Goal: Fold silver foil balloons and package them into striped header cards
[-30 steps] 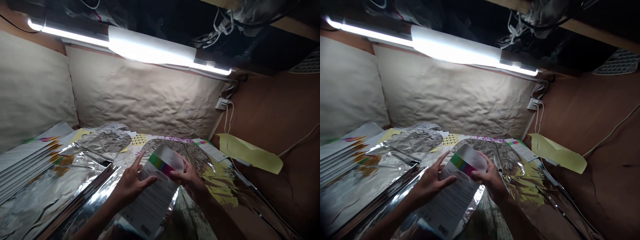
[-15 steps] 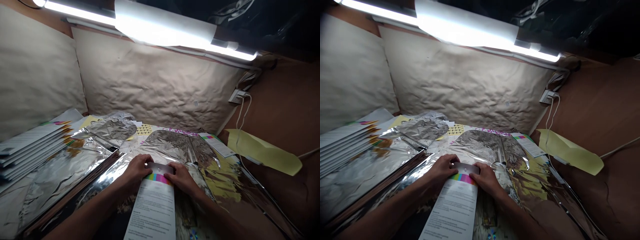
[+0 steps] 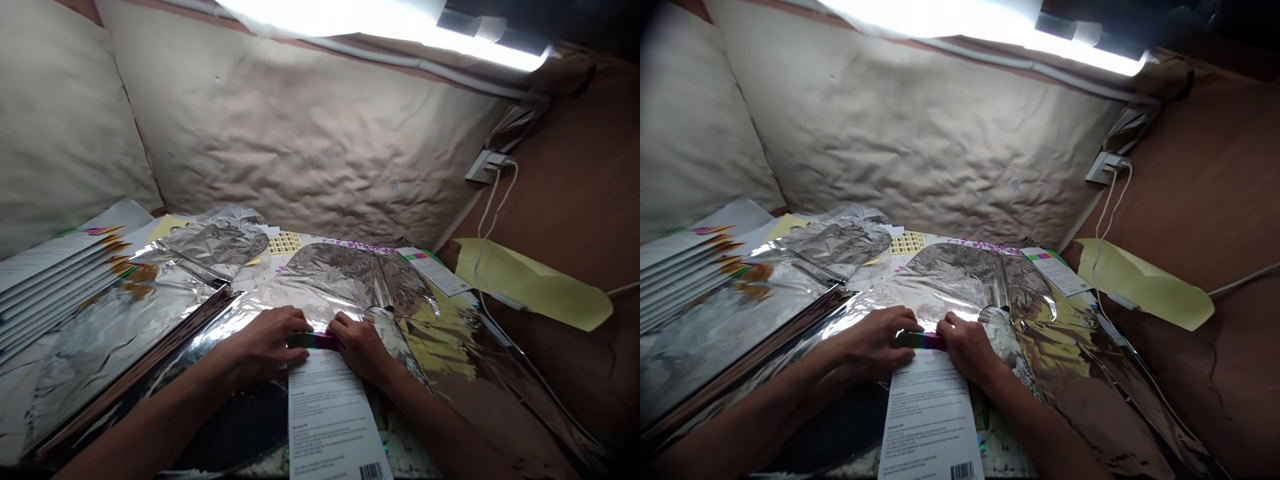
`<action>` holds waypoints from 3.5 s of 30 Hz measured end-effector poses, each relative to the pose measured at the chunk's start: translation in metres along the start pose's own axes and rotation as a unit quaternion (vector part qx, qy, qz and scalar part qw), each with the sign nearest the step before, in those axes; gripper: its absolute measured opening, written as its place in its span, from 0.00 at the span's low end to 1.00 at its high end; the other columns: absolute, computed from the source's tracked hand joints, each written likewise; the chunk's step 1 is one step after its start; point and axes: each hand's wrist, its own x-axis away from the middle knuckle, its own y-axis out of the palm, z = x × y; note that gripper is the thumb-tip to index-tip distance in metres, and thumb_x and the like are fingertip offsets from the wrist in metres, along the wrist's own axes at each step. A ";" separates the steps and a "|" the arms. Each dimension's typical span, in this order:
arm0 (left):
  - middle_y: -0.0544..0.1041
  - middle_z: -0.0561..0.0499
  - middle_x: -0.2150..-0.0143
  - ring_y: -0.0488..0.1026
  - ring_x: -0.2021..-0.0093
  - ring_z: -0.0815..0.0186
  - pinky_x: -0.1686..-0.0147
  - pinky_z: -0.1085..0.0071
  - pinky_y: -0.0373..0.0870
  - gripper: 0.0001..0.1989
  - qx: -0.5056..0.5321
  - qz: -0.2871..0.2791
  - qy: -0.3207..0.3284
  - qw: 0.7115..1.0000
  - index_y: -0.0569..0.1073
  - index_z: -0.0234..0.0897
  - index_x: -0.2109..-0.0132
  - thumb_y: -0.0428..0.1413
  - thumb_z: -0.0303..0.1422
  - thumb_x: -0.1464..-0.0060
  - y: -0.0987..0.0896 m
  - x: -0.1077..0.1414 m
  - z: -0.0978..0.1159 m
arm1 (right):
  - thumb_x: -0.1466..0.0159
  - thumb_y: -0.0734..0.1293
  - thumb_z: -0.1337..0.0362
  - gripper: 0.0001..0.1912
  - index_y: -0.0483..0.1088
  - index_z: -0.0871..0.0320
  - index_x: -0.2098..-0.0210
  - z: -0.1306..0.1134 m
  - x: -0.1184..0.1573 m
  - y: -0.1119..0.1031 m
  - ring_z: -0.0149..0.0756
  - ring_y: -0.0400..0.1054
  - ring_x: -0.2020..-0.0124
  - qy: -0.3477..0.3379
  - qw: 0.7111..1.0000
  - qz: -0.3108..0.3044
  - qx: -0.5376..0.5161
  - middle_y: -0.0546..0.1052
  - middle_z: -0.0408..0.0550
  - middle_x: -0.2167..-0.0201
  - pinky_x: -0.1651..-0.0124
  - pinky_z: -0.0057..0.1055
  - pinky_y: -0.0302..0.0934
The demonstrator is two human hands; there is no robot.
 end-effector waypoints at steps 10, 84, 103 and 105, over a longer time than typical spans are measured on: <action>0.74 0.51 0.47 0.72 0.51 0.56 0.56 0.66 0.65 0.30 -0.039 -0.046 0.064 0.996 0.70 0.54 0.40 0.64 0.43 0.51 0.002 0.002 0.000 | 0.33 0.63 0.62 0.15 0.69 0.51 0.47 -0.024 0.020 -0.044 0.38 0.72 0.60 0.016 0.995 -0.045 -0.086 0.71 0.49 0.46 0.60 0.33 0.61; 0.62 0.56 0.78 0.56 0.75 0.73 0.77 0.75 0.50 0.15 0.370 0.203 -0.128 0.897 0.66 0.33 0.75 0.59 0.39 0.50 0.012 -0.012 0.005 | 0.45 0.69 0.67 0.11 0.74 0.60 0.61 -0.013 -0.064 -0.052 0.33 0.64 0.69 0.117 0.891 -0.163 -0.408 0.74 0.47 0.69 0.66 0.28 0.51; 0.70 0.53 0.74 0.63 0.74 0.72 0.74 0.76 0.58 0.20 0.457 0.120 -0.106 0.875 0.72 0.29 0.70 0.64 0.45 0.52 0.002 -0.011 0.003 | 0.52 0.80 0.56 0.23 0.78 0.66 0.62 0.010 -0.040 -0.015 0.27 0.70 0.75 0.198 0.573 -0.204 -0.769 0.78 0.48 0.73 0.70 0.23 0.60; 0.69 0.53 0.74 0.62 0.74 0.72 0.74 0.76 0.58 0.20 0.454 0.110 -0.117 0.876 0.73 0.29 0.69 0.64 0.45 0.52 0.004 -0.011 0.002 | 0.54 0.81 0.57 0.23 0.78 0.66 0.64 0.012 -0.038 -0.011 0.27 0.70 0.74 0.202 0.566 -0.207 -0.772 0.78 0.47 0.73 0.69 0.23 0.60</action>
